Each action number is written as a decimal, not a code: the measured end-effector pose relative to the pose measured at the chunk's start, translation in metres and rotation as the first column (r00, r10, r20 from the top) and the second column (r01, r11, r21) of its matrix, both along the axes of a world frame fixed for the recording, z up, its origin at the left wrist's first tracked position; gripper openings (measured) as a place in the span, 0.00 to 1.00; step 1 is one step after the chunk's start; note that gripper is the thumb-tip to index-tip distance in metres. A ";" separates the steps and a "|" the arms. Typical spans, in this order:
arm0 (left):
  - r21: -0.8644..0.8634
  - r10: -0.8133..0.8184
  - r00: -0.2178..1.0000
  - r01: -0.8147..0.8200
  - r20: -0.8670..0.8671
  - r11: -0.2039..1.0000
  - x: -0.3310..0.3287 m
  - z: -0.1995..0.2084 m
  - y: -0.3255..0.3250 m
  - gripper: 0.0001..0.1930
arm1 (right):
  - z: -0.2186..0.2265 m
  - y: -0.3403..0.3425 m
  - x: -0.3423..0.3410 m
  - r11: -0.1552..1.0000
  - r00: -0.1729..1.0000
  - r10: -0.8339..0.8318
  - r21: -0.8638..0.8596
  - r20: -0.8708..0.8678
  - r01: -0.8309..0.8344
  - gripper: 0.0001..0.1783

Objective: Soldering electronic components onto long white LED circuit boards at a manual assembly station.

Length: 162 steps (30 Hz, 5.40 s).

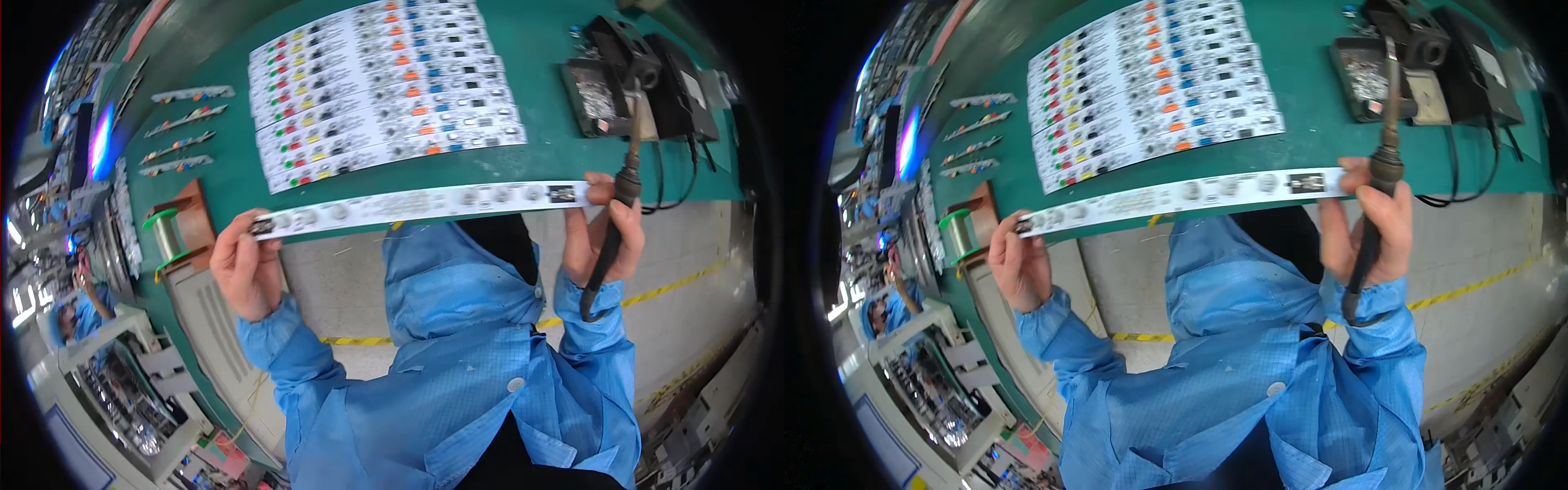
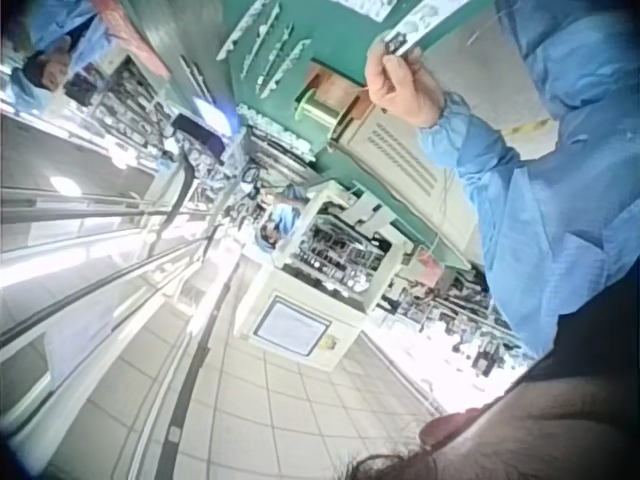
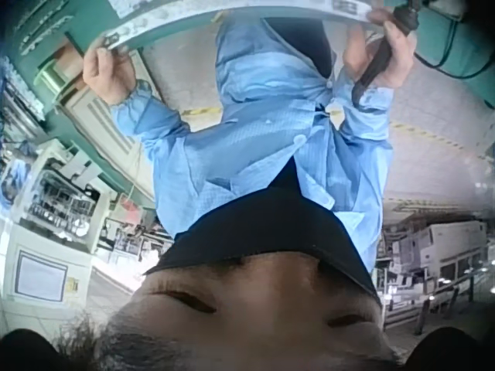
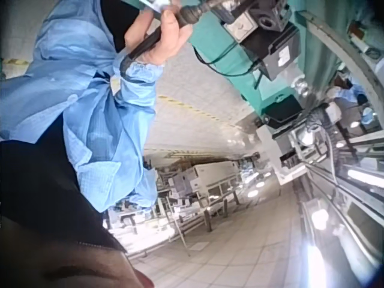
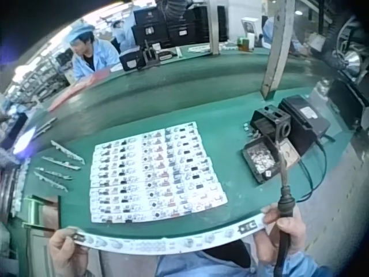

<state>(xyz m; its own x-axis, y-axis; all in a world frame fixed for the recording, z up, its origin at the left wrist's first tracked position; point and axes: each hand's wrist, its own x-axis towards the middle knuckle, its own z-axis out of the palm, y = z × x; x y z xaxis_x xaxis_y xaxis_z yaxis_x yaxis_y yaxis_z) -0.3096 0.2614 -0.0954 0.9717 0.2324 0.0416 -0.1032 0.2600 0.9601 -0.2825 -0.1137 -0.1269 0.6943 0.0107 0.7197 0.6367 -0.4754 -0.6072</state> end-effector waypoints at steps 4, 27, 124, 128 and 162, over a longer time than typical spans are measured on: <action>-0.031 -0.090 0.991 0.094 0.102 0.995 0.016 -0.009 -0.016 0.12 | -0.010 -0.016 -0.003 0.993 0.993 -0.105 -0.049 0.058 0.108 0.33; 0.183 -0.152 0.979 0.126 0.137 0.975 0.011 0.030 -0.033 0.13 | -0.020 -0.010 0.008 0.994 0.994 -0.105 -0.021 -0.007 0.104 0.26; 0.754 -0.115 0.980 -0.049 0.163 0.655 0.039 -0.041 -0.199 0.10 | 0.038 -0.038 0.054 0.929 0.596 0.330 0.365 -0.732 -0.066 0.10; 0.763 -0.112 0.981 -0.048 0.156 0.644 0.041 -0.039 -0.200 0.10 | 0.038 -0.037 0.055 0.924 0.578 0.334 0.379 -0.744 -0.047 0.10; 0.731 -0.104 0.985 -0.033 0.141 0.682 0.040 -0.041 -0.202 0.10 | 0.031 -0.043 0.051 0.875 0.617 0.348 0.481 -0.706 0.057 0.11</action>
<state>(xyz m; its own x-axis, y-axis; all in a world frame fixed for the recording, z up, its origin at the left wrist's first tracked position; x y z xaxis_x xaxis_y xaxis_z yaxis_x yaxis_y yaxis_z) -0.2699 0.0594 -0.1364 0.9419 0.0274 0.3348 -0.2755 -0.5075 0.8164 -0.2317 -0.1566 -0.0956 0.9938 0.0080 -0.1110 -0.1111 0.0105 -0.9938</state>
